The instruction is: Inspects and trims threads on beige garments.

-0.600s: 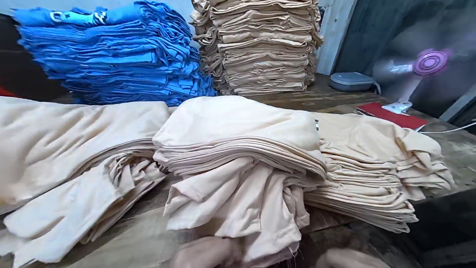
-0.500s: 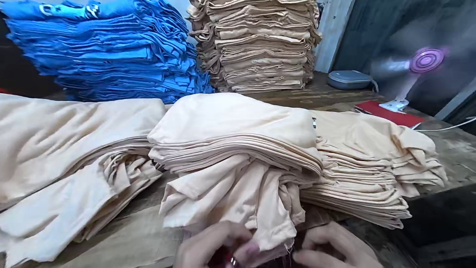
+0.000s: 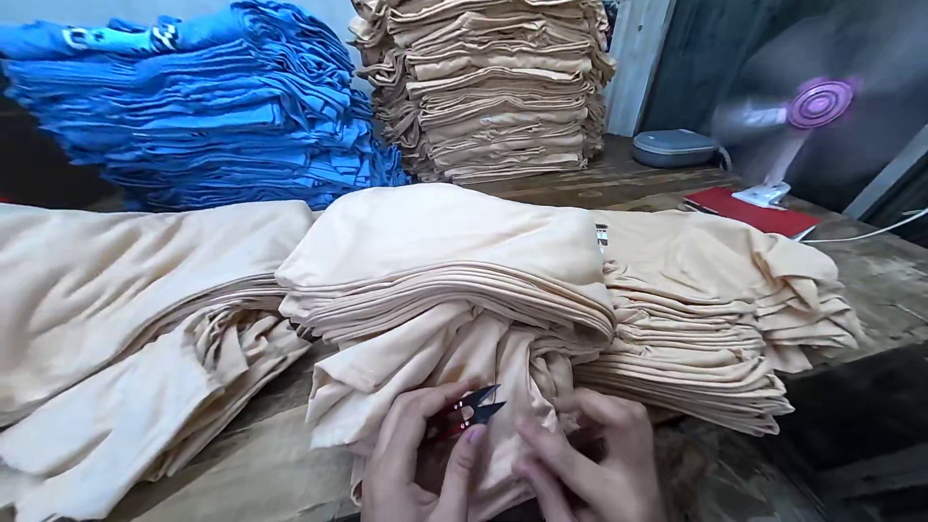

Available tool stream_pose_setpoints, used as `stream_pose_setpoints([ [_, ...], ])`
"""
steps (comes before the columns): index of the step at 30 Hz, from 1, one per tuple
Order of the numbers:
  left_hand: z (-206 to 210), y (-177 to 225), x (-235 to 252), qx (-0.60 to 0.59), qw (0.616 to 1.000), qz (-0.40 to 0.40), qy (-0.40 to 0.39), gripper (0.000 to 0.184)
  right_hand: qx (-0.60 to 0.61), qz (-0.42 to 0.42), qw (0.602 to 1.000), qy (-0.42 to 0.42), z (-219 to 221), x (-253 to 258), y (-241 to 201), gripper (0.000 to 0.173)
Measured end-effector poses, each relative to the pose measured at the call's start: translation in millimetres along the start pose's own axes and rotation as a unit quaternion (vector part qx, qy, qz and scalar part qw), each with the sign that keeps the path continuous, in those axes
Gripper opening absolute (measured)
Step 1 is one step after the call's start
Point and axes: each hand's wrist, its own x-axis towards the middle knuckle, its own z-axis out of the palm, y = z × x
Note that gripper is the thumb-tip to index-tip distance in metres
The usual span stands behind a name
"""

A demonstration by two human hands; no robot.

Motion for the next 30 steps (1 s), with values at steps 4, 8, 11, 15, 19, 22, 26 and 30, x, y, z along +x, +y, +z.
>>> stream_pose_setpoints([
  [4,3.1,-9.7,-4.8,0.011,1.000,0.016,-0.001,0.035,0.051,0.037,0.997,0.039,9.0,-5.2,1.5,0.005],
  [8,-3.8,-6.0,-7.6,0.054,0.996,0.069,-0.020,0.035,0.239,0.143,0.958,0.073,-0.9,-8.8,-0.9,0.017],
  [11,-5.5,5.8,-6.6,0.119,0.985,0.116,-0.043,0.026,0.293,0.175,0.937,0.081,0.3,-9.1,-2.2,0.018],
  [15,-0.9,24.4,-5.2,0.215,0.961,0.167,-0.050,0.022,0.304,0.181,0.931,0.092,2.6,-6.2,-5.6,0.015],
  [19,5.5,31.0,-1.9,0.285,0.941,0.180,-0.041,0.018,0.297,0.170,0.936,0.086,4.0,-4.1,-10.5,0.017],
  [22,5.0,33.5,-2.2,0.299,0.936,0.181,-0.040,0.016,0.287,0.171,0.938,0.088,1.2,-4.0,-10.5,0.018],
  [26,6.1,37.5,-1.2,0.306,0.934,0.183,-0.039,0.018,0.289,0.176,0.935,0.109,-2.4,-7.3,-3.4,0.016],
  [30,20.1,34.1,6.6,0.292,0.934,0.205,-0.031,0.017,0.296,0.169,0.934,0.109,-2.4,-7.3,-4.3,0.016],
])
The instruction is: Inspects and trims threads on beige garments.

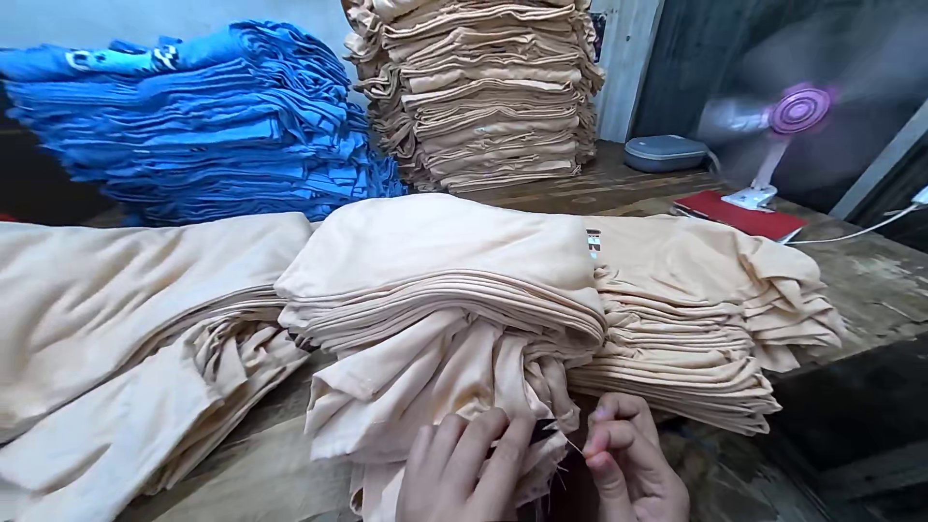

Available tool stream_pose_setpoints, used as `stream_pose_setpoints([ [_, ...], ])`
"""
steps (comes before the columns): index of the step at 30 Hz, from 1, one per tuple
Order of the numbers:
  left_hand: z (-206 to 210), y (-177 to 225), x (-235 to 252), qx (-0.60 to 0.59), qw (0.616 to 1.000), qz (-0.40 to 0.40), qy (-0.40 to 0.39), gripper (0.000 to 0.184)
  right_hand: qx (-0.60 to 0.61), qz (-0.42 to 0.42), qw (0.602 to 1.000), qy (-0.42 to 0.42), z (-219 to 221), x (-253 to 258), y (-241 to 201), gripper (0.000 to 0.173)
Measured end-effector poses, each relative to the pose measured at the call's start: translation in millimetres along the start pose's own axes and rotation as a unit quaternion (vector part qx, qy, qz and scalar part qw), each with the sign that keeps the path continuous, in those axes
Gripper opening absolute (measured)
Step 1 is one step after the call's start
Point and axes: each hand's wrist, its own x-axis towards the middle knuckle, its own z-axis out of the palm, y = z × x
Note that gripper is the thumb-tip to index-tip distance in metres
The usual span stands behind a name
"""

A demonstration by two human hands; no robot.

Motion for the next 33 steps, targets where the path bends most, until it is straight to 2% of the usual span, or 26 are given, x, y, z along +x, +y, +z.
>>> stream_pose_setpoints([
  [6,-7.7,-2.9,-7.4,-0.017,0.999,-0.009,-0.030,0.016,-0.005,0.012,1.000,-0.005,-13.3,-8.8,3.6,0.016],
  [9,-15.4,-11.4,-20.7,-0.059,0.995,-0.044,-0.071,0.022,-0.059,0.005,0.998,-0.018,-28.0,-15.5,11.2,0.007],
  [10,-16.7,-15.3,-25.0,-0.067,0.993,-0.054,-0.084,0.027,-0.100,-0.012,0.994,-0.029,-29.4,-17.5,13.2,0.012],
  [12,-17.8,-23.2,-30.4,-0.093,0.989,-0.065,-0.099,0.017,-0.180,-0.059,0.981,-0.034,-20.4,-18.9,13.2,0.029],
  [14,-20.4,-28.8,-29.6,-0.134,0.984,-0.071,-0.097,0.013,-0.214,-0.096,0.972,-0.027,-1.7,-16.8,8.9,0.035],
  [15,-22.9,-30.9,-25.8,-0.157,0.981,-0.070,-0.095,0.014,-0.203,-0.109,0.973,-0.022,7.7,-13.9,7.6,0.029],
  [17,-26.3,-34.4,-14.9,-0.190,0.976,-0.073,-0.075,0.014,-0.102,-0.123,0.987,-0.002,24.2,-3.2,9.9,0.015],
  [19,-26.4,-37.8,-3.6,-0.208,0.971,-0.105,-0.050,0.016,0.035,-0.078,0.996,0.003,35.5,12.0,15.6,0.013],
  [21,-21.9,-44.2,6.2,-0.241,0.960,-0.138,-0.038,0.016,0.116,-0.019,0.993,-0.002,41.6,25.3,21.5,0.011],
  [23,-16.2,-49.8,14.0,-0.278,0.946,-0.160,-0.035,0.016,0.085,-0.041,0.994,-0.052,39.4,28.8,27.6,0.030],
  [24,-13.9,-51.6,17.3,-0.294,0.940,-0.171,-0.037,0.015,0.027,-0.076,0.994,-0.071,36.8,27.6,29.5,0.041],
  [25,-11.9,-52.8,19.5,-0.305,0.934,-0.182,-0.038,0.015,-0.053,-0.121,0.989,-0.071,33.5,25.0,30.0,0.043],
  [26,-10.3,-53.6,20.6,-0.315,0.929,-0.190,-0.038,0.014,-0.135,-0.166,0.975,-0.056,28.9,21.6,31.0,0.035],
  [27,-9.4,-53.5,20.7,-0.325,0.925,-0.195,-0.040,0.015,-0.176,-0.210,0.961,-0.023,23.0,18.1,33.4,0.021],
  [28,-9.3,-52.8,19.9,-0.333,0.921,-0.198,-0.047,0.016,-0.181,-0.231,0.956,0.004,14.5,14.2,34.0,0.014],
  [30,-12.0,-48.8,18.8,-0.350,0.911,-0.206,-0.065,0.020,-0.147,-0.212,0.966,0.032,-2.1,8.6,29.4,0.008],
  [33,-19.8,-40.0,13.0,-0.346,0.915,-0.194,-0.069,0.033,-0.121,-0.188,0.975,0.021,-14.8,-2.8,19.8,0.005],
])
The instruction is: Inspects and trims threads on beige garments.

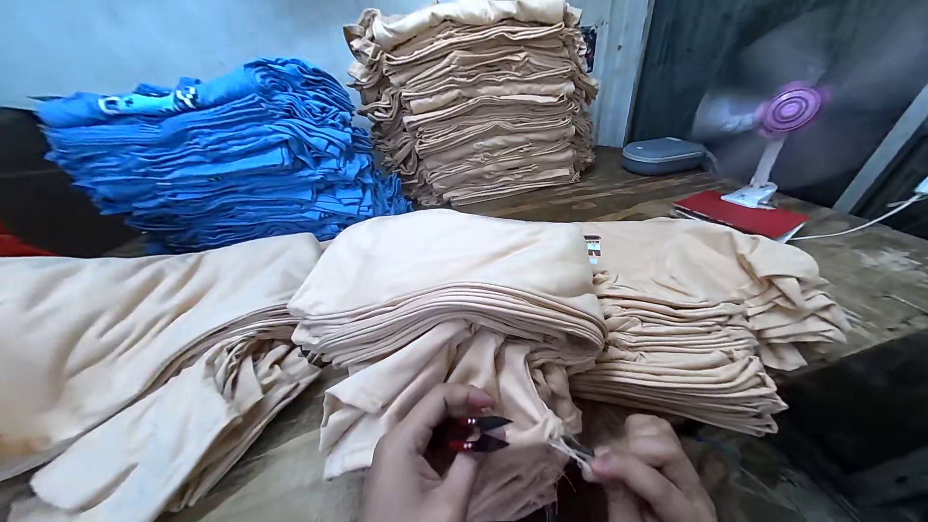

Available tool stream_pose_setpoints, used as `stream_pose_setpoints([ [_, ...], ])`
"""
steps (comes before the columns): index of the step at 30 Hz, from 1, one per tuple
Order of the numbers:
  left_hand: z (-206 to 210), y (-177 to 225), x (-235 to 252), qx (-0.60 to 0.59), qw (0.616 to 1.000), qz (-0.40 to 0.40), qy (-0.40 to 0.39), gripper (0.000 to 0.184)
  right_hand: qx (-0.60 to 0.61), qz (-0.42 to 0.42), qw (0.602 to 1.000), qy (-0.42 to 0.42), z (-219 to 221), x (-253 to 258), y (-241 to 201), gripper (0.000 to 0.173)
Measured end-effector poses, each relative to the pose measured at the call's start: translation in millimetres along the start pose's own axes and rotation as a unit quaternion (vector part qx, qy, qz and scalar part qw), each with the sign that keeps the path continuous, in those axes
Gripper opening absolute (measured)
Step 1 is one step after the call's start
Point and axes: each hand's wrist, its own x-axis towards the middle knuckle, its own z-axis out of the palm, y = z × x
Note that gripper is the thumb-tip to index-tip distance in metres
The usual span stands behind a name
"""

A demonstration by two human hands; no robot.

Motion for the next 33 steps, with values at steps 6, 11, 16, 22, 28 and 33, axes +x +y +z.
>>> stream_pose_setpoints([
  [6,3.5,3.2,-28.2,0.324,0.906,0.253,0.100,0.023,0.049,0.008,0.999,-0.008,-4.4,-10.5,-14.7,0.005],
  [11,14.6,-0.9,-28.0,0.436,0.811,0.371,0.123,0.023,0.072,0.017,0.997,-0.017,3.9,-7.3,-18.6,0.004],
  [16,4.6,-1.8,-27.7,0.412,0.833,0.353,0.109,0.019,0.071,0.025,0.997,-0.013,1.8,-5.8,-15.7,0.004],
  [22,9.0,-3.9,-22.1,0.421,0.819,0.377,0.101,0.023,0.082,0.033,0.996,-0.014,3.3,-6.7,-16.5,0.005],
  [28,-1.7,-5.3,-26.1,0.428,0.824,0.355,0.107,0.022,0.082,0.037,0.996,-0.013,0.3,-6.2,-14.5,0.003],
  [33,3.3,-8.2,-19.8,0.412,0.831,0.358,0.107,0.020,0.091,0.039,0.995,-0.019,2.9,-7.1,-16.1,0.003],
])
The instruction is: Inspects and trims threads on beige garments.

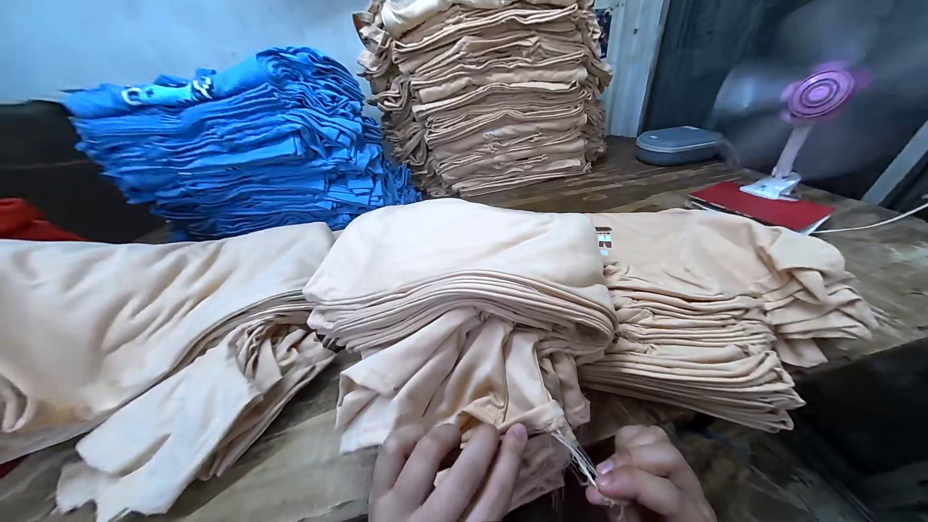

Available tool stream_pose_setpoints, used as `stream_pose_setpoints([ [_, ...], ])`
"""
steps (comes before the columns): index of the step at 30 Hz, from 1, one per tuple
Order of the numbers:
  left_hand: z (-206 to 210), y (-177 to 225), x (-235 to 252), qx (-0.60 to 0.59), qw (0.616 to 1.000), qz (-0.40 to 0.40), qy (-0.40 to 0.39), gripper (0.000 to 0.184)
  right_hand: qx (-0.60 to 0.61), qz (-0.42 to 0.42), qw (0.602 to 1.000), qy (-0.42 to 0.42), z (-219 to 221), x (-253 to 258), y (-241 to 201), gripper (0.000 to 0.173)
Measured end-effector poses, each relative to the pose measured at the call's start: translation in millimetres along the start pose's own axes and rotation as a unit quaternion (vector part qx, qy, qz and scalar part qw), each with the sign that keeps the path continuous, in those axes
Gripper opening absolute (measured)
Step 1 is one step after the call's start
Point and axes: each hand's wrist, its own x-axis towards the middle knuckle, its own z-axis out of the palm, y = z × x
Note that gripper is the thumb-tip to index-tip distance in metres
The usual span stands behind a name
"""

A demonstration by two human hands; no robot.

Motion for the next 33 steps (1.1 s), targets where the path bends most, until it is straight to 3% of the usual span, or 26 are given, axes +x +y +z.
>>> stream_pose_setpoints([
  [4,-4.1,0.2,3.9,-0.017,0.999,-0.034,0.003,0.019,0.007,0.001,1.000,-0.002,-1.0,-0.7,-0.5,0.004],
  [10,8.1,6.8,9.5,-0.052,0.998,-0.022,-0.011,0.024,0.009,0.000,1.000,-0.007,0.6,-1.4,-0.7,0.004],
  [17,5.1,12.9,14.5,-0.024,0.999,-0.040,-0.029,0.019,0.013,0.003,1.000,-0.006,-3.6,-1.5,-1.8,0.003],
  [23,19.5,13.2,25.7,-0.089,0.994,-0.041,-0.045,0.016,0.044,-0.011,0.998,-0.049,-9.1,-1.1,-3.7,0.004],
  [25,23.6,9.5,29.2,-0.103,0.989,-0.067,-0.087,0.026,0.013,0.004,0.995,-0.099,-16.0,-3.3,-0.2,0.003],
  [27,27.2,-6.6,27.9,-0.128,0.982,-0.079,-0.118,0.017,-0.084,0.039,0.973,-0.213,-24.6,-6.2,7.6,0.007],
  [30,4.4,-47.1,27.1,-0.126,0.981,-0.117,-0.093,0.019,-0.233,0.106,0.871,-0.419,-38.7,-5.8,11.5,0.020],
  [32,-12.1,-79.6,25.6,-0.058,0.989,-0.127,-0.054,0.017,-0.277,0.150,0.832,-0.457,-47.3,-6.1,5.8,0.021],
  [33,-15.7,-92.2,24.5,-0.031,0.989,-0.135,-0.051,0.016,-0.290,0.159,0.833,-0.443,-50.6,-5.2,1.0,0.017],
])
